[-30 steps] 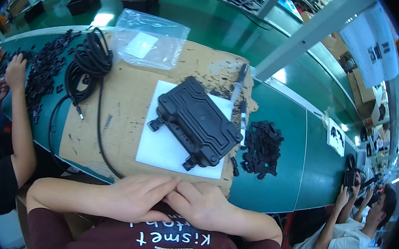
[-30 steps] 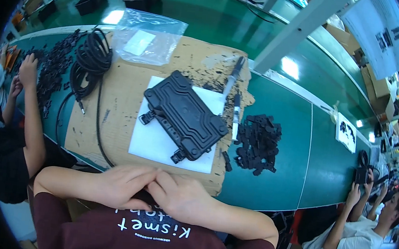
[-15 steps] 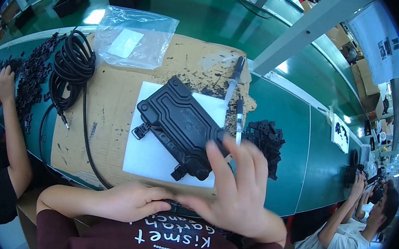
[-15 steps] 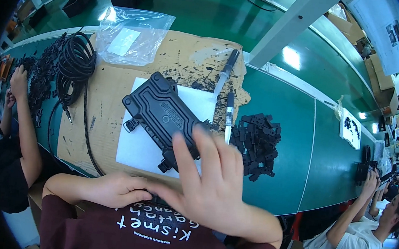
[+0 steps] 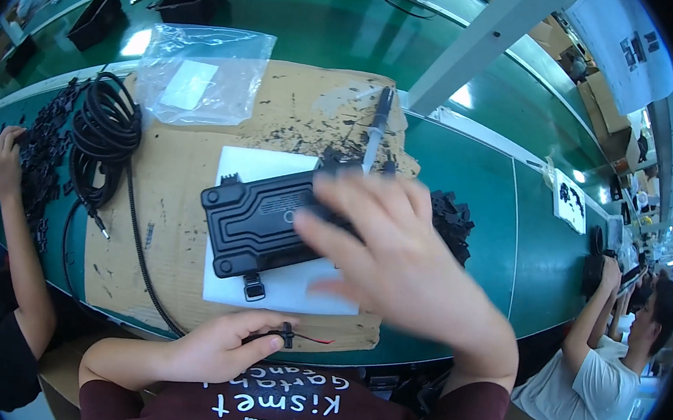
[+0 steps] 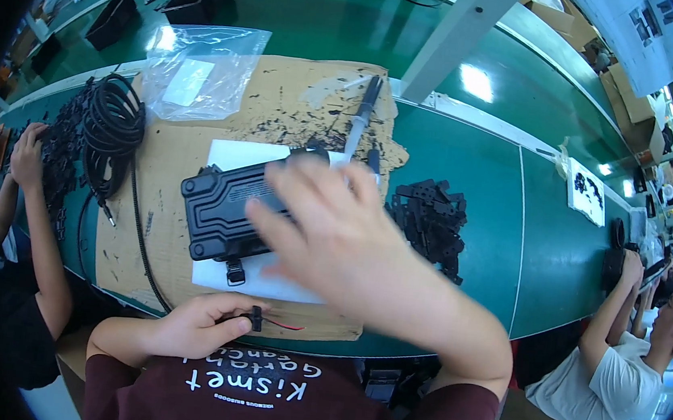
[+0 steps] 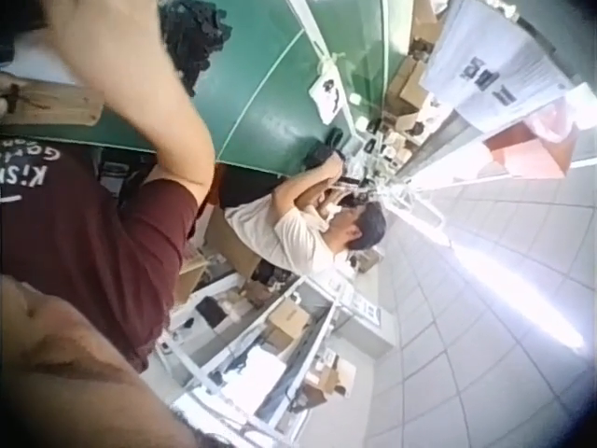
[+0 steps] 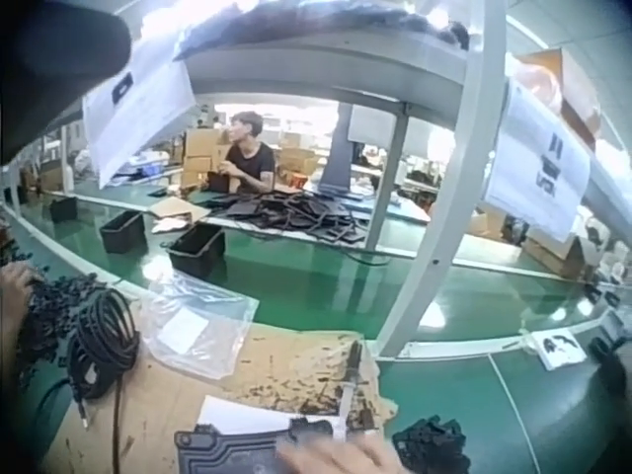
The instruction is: The person assembles black plastic housing units by inserting cables into them and marking components with a marker pen.
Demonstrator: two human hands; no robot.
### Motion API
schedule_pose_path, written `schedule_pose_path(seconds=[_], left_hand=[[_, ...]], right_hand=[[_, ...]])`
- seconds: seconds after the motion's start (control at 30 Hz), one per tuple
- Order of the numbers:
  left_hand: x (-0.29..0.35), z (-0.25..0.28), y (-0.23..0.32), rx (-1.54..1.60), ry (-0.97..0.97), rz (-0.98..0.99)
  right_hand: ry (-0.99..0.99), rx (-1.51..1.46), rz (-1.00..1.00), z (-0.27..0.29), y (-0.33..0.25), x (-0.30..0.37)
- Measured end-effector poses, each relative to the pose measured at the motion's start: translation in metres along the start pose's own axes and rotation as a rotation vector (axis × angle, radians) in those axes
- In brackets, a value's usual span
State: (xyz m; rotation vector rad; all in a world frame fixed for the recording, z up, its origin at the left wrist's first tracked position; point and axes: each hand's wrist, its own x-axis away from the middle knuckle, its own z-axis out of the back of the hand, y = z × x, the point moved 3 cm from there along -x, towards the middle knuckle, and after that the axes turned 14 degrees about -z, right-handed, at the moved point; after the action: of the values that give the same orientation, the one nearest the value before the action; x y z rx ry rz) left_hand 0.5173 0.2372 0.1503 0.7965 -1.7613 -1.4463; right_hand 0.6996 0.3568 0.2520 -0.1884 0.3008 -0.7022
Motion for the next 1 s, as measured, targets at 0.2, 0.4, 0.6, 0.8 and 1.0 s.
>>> schedule_pose_path(seconds=[0.2, 0.4, 0.6, 0.8, 1.0], left_hand=[[-0.014, -0.001, 0.006, 0.274, -0.099, 0.140], [-0.027, -0.009, 0.020, -0.519, -0.546, -0.170], [-0.026, -0.004, 0.009, -0.324, -0.356, -0.061], [-0.022, -0.009, -0.001, -0.051, -0.255, 0.052], [-0.026, -0.007, 0.009, 0.339, -0.007, 0.031]], right_hand=[[-0.100, -0.261, -0.177, -0.050, -0.037, 0.088], [-0.335, -0.456, -0.053, -0.042, -0.006, 0.107], [0.020, 0.040, -0.533, -0.048, 0.023, 0.128], [0.090, -0.007, -0.685, -0.061, 0.027, 0.134], [0.103, -0.638, -0.780, -0.056, 0.013, 0.129]])
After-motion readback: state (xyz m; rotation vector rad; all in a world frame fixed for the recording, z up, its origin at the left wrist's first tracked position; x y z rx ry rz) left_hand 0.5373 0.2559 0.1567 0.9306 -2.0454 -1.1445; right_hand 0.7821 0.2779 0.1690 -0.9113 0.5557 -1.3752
